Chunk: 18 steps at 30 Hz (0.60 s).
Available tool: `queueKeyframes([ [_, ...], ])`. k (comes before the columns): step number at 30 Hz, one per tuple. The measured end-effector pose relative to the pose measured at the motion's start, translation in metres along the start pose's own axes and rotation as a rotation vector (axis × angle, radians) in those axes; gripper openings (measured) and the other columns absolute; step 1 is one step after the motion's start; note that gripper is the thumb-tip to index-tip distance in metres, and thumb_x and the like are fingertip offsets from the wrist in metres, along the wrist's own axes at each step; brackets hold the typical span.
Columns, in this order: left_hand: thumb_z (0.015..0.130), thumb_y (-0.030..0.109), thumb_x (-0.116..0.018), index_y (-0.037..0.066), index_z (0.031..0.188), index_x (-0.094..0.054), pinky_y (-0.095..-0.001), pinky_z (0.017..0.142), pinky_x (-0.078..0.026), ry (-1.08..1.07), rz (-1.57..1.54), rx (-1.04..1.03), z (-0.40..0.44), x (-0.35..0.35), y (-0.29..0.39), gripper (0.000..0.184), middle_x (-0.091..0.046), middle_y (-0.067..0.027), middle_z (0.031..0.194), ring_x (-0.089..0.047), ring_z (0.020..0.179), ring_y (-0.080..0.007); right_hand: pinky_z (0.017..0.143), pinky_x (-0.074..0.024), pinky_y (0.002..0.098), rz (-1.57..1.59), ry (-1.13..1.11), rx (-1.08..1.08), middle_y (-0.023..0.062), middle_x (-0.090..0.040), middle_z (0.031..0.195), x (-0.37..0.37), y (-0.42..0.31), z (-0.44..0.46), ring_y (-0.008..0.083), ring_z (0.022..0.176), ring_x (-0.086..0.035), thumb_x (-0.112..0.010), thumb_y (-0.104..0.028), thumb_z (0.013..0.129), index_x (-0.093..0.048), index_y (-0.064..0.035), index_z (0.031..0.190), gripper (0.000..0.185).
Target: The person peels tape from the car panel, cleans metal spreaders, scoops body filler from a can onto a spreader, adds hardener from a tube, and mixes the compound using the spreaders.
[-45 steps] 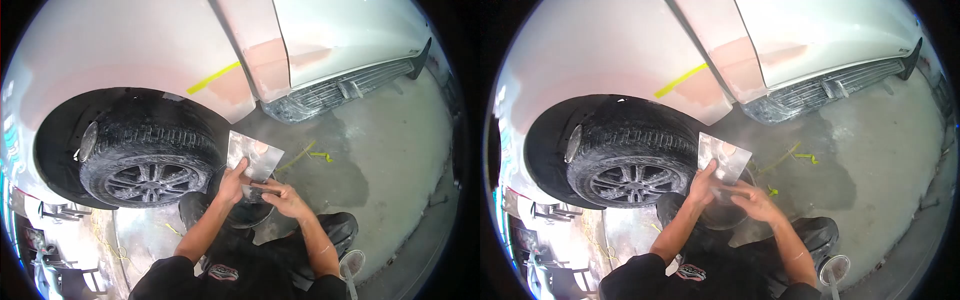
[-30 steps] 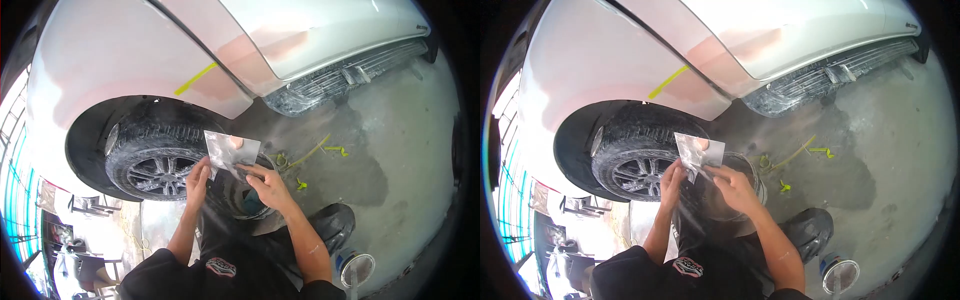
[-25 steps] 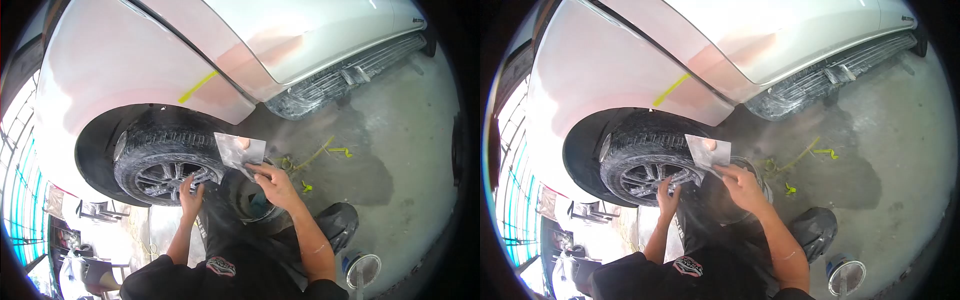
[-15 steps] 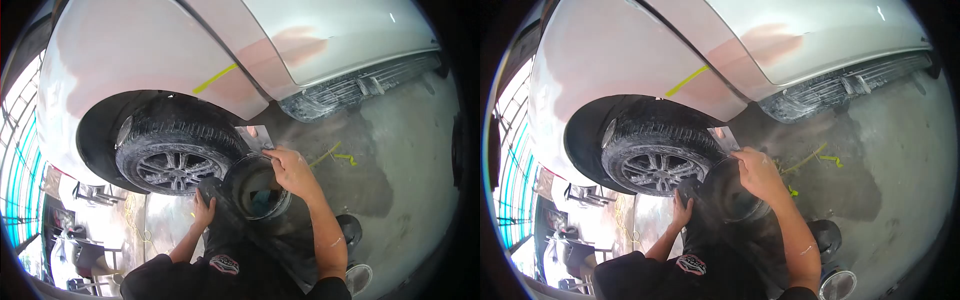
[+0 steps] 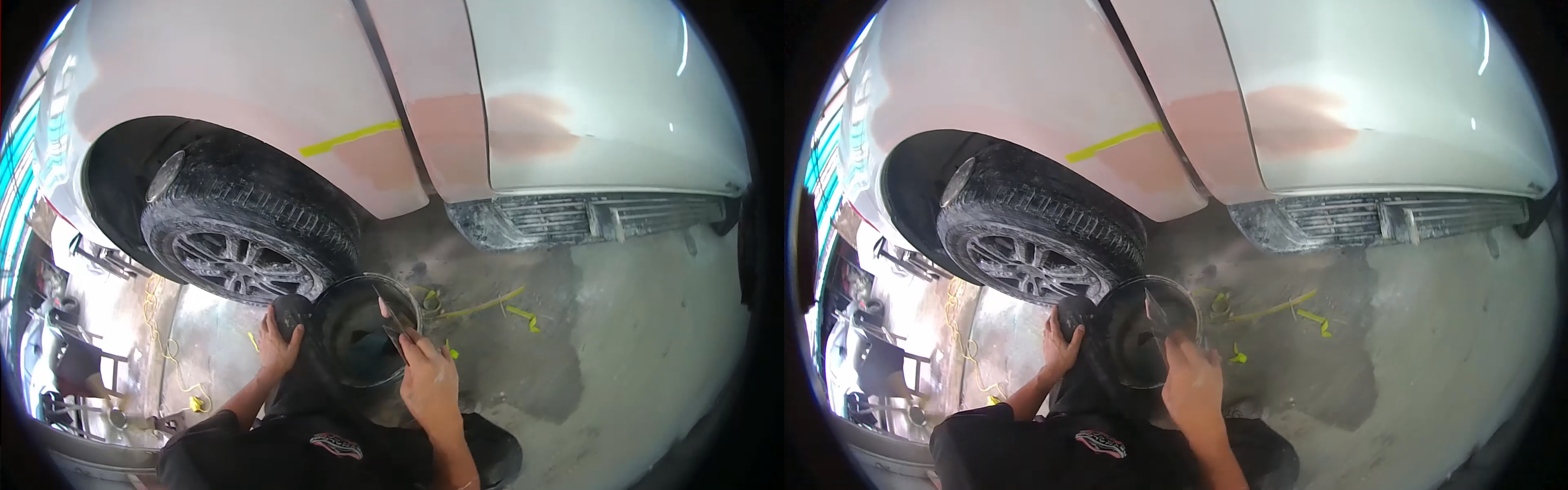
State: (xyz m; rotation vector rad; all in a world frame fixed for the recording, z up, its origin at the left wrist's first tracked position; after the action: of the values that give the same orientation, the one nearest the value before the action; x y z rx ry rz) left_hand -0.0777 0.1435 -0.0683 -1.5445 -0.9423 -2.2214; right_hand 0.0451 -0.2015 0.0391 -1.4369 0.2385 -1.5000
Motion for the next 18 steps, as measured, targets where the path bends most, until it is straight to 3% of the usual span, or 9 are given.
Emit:
queueKeyframes([
  [15, 0.087, 0.044, -0.069, -0.003, 0.152, -0.026, -0.0515, 0.109, -0.036, 0.025, 0.051, 0.082, 0.013, -0.001, 0.021, 0.09, -0.044, -0.031, 0.139, -0.043, 0.13, -0.046, 0.098, -0.0468, 0.0587, 0.168, -0.068, -0.005, 0.0101, -0.063, 0.129, 0.003, -0.003, 0.02, 0.0365, 0.111, -0.063, -0.057, -0.004, 0.086, -0.065, -0.0042, 0.123, 0.037],
  [18, 0.087, 0.043, -0.069, -0.002, 0.152, -0.027, -0.0514, 0.109, -0.037, 0.028, 0.056, 0.088, 0.013, 0.0, 0.02, 0.09, -0.044, -0.031, 0.138, -0.044, 0.129, -0.0461, 0.091, -0.0462, 0.0446, 0.104, -0.055, 0.061, 0.0118, -0.066, 0.125, 0.002, -0.007, 0.022, 0.0269, 0.106, -0.065, -0.064, -0.002, 0.081, -0.067, -0.0003, 0.119, 0.038],
])
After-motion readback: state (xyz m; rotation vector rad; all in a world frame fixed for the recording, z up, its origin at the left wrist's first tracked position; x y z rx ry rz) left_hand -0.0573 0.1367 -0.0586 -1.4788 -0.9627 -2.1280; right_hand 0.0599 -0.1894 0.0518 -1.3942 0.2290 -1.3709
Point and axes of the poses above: each hand's wrist, its own z-axis towards the middle knuckle, its own x-axis out of the back of the hand, y = z × x, the point moved 8 cm from there along z, towards the middle knuckle
